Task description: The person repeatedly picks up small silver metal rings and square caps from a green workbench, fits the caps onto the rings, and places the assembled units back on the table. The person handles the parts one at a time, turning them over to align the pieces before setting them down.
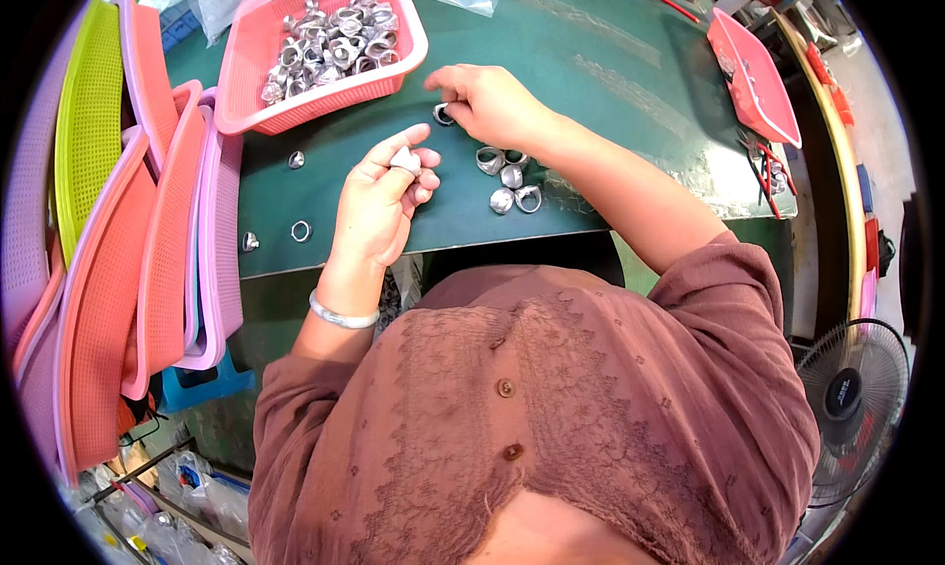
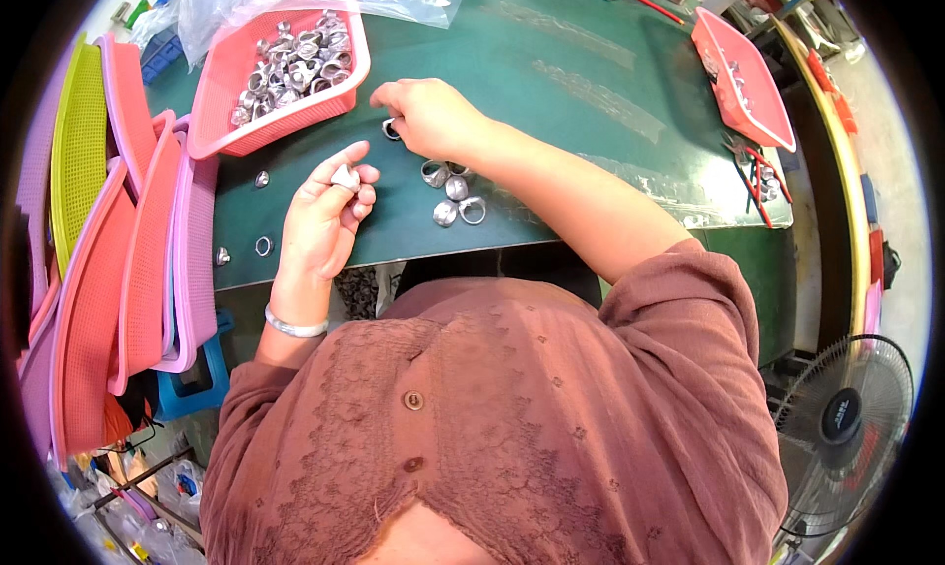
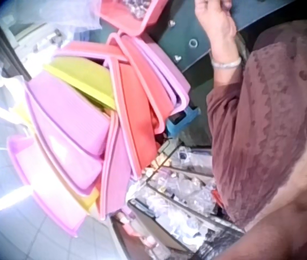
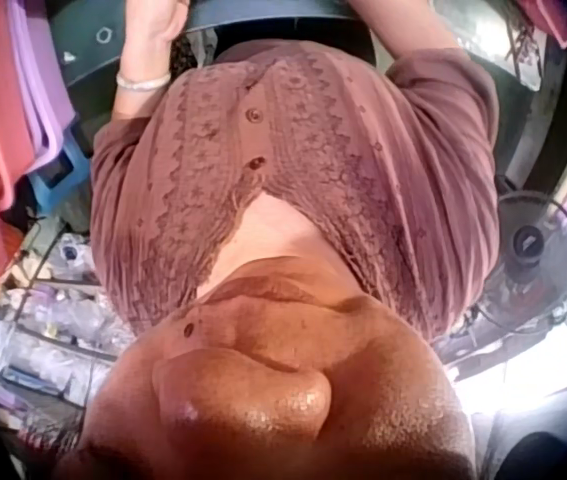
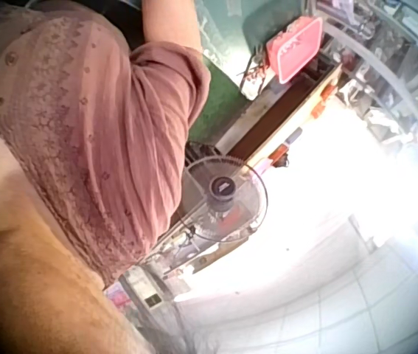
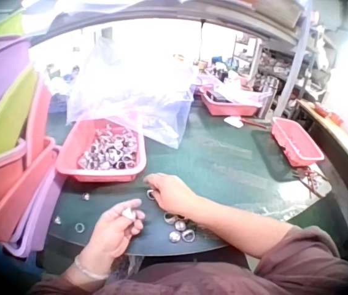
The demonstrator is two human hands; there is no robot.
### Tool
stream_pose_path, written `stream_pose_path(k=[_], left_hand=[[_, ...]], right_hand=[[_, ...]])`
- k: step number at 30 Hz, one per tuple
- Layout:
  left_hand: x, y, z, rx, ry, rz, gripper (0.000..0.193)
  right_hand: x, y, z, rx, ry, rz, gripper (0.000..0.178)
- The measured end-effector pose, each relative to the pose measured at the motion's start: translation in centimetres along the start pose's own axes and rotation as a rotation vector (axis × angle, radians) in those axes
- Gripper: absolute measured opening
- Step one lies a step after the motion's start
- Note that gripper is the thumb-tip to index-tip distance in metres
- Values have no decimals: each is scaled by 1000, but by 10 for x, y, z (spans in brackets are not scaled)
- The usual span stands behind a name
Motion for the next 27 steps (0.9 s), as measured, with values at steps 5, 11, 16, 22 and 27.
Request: stream_pose_path(k=[5, 11, 16, 22, 27], left_hand=[[2, -5, 6, 26, -33, -198, 36], [6, -15, 6, 32, -154, -397, 36], [14, -22, 9, 44, -250, -489, 36], [22, -29, 14, 30, -358, -523, 37], [27, -31, 16, 51, -388, -521, 33]], right_hand=[[-9, 26, 9, -22, -82, -97, 31], [-23, 14, 40, -450, -19, -47, 33], [-18, 11, 40, -437, -130, -109, 32], [-21, 22, 42, -242, -267, -646, 30], [-25, 22, 49, -208, -379, -890, 34]])
Point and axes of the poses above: each hand's wrist, its own z-axis away from the middle knuckle, its own y-axis out of the back of the hand, x = y × z, the point moved 8 cm from there along -z, towards the middle knuckle, and after that the axes turned 14 degrees about -z, right-handed, at the moved point
